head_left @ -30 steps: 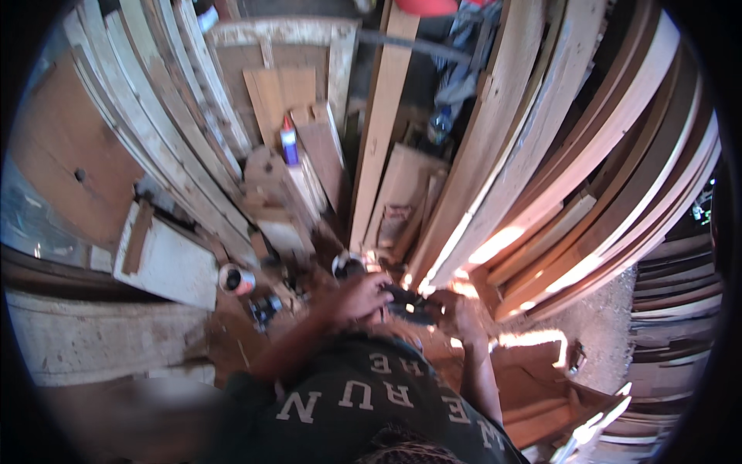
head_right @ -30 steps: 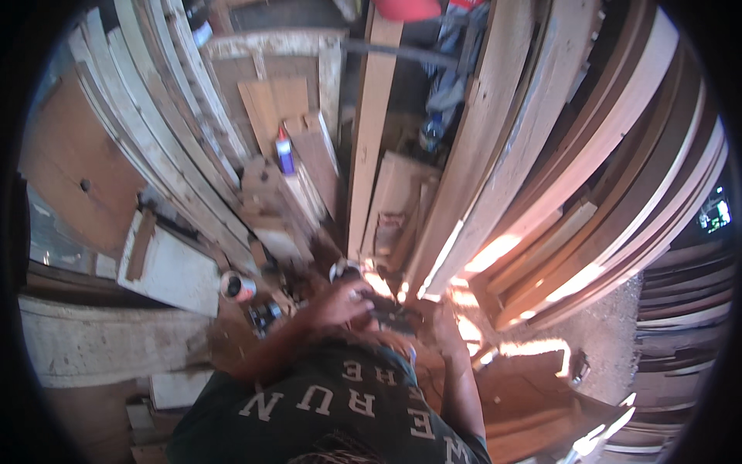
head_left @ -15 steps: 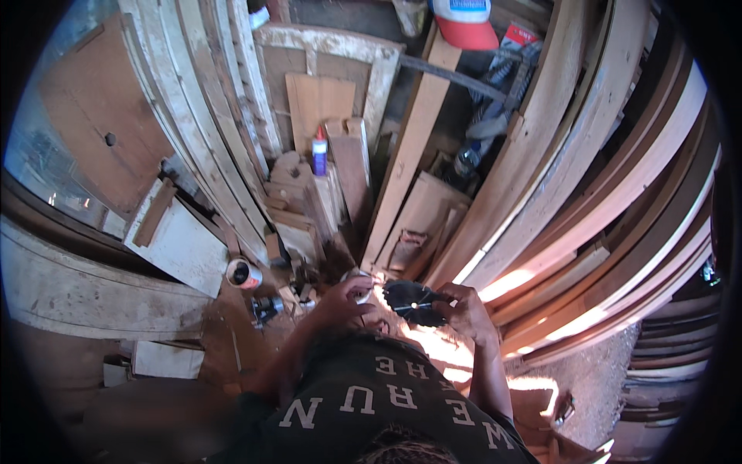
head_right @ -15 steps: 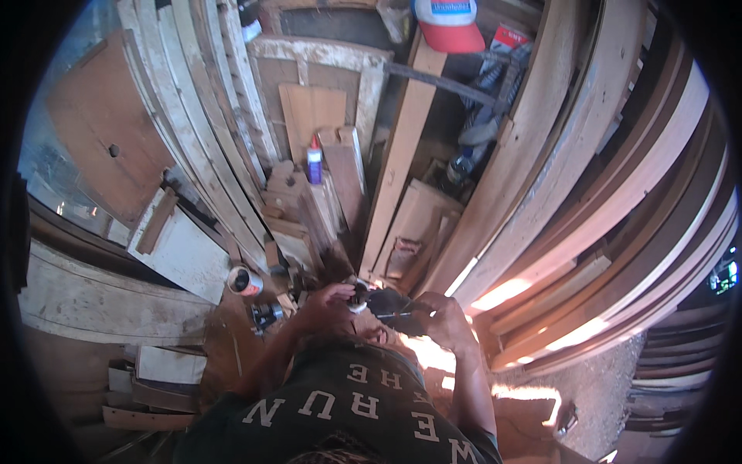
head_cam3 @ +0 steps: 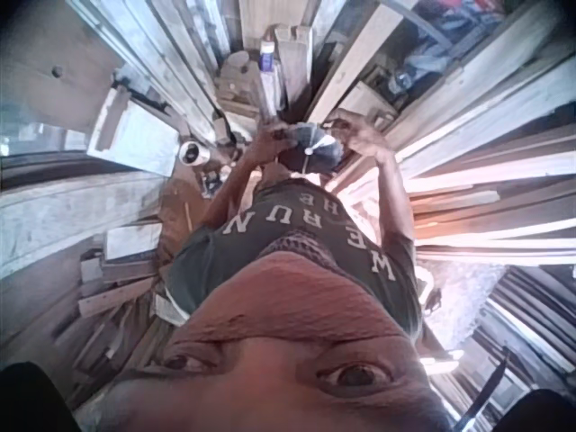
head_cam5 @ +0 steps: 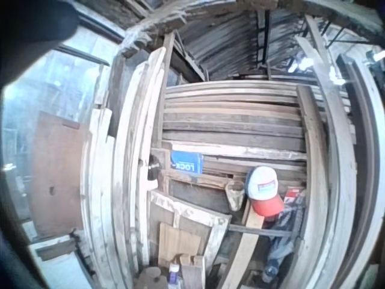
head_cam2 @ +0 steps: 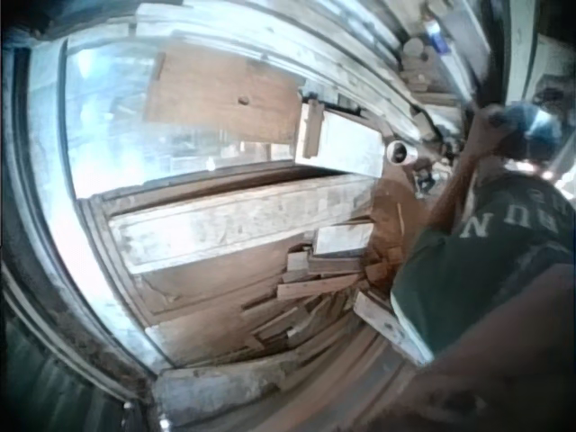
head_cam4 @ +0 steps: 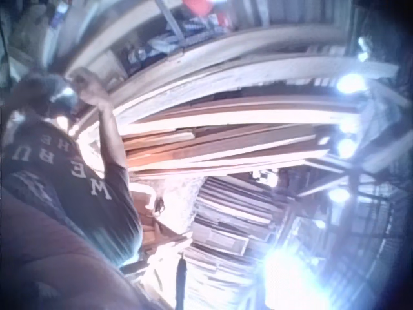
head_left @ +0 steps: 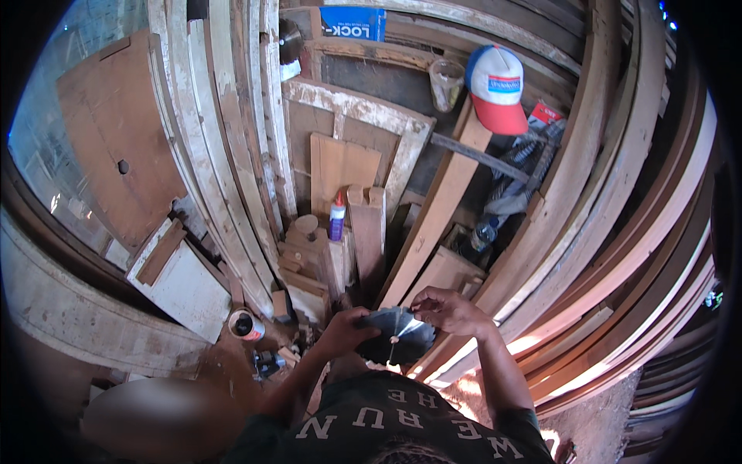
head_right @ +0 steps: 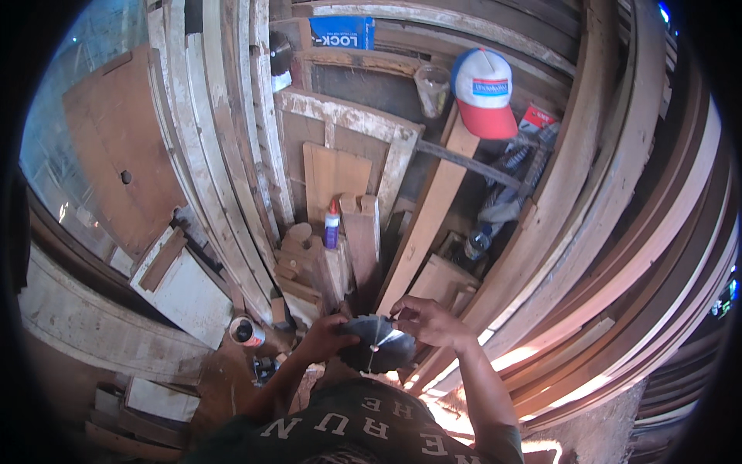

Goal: The person removes the blade from a circular saw, retrieves a new blade from a storage area, and installs it onto the saw. They then tighten the arbor nut to secure the blade in place.

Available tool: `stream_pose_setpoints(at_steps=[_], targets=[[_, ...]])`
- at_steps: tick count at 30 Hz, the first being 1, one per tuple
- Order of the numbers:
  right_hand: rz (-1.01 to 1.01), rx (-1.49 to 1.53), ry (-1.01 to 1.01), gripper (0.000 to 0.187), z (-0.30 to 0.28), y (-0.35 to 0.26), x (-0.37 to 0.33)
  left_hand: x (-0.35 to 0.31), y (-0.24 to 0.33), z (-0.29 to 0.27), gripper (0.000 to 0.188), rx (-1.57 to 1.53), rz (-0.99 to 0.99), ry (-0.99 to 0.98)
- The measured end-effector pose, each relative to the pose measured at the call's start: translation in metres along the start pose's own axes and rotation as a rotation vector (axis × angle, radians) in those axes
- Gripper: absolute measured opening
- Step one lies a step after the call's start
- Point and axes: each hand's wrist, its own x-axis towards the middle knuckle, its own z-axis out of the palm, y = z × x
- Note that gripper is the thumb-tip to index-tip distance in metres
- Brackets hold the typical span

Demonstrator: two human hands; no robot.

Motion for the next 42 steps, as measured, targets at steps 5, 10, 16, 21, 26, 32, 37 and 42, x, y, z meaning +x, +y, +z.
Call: stream_pose_setpoints(at_steps=[5,10,16,21,26,32,37,42], targets=[[-0.059,-0.359,0.056,0.028,-0.053,-0.107,0.117,0.017,-0.026,-0.052,0.035,-0.090,-0.001,0.176],[-0.393,-0.293,0.201,0.027,-0.123,-0.203,0.287,0.031,-0.065,-0.105,0.039,0.026,-0.153,0.285],[-0.431,-0.214,0.351,0.053,-0.112,-0.309,0.481,0.014,-0.108,-0.163,0.038,-0.033,-0.224,0.473],[-0.475,-0.098,0.500,0.080,-0.086,-0.321,0.634,-0.002,-0.137,-0.203,0.034,-0.148,-0.246,0.638],[-0.377,-0.025,0.737,0.067,-0.051,-0.321,0.709,-0.044,-0.152,-0.228,0.033,-0.209,-0.317,0.828],[-0.467,-0.083,0.899,0.055,-0.025,-0.318,0.713,-0.090,-0.213,-0.232,0.037,-0.156,-0.307,0.952],[-0.515,-0.188,0.851,0.052,-0.012,-0.330,0.716,-0.082,-0.233,-0.242,0.035,-0.144,-0.386,0.897],[-0.468,-0.227,0.800,0.052,-0.007,-0.344,0.737,-0.057,-0.219,-0.253,0.033,0.089,-0.416,0.855]])
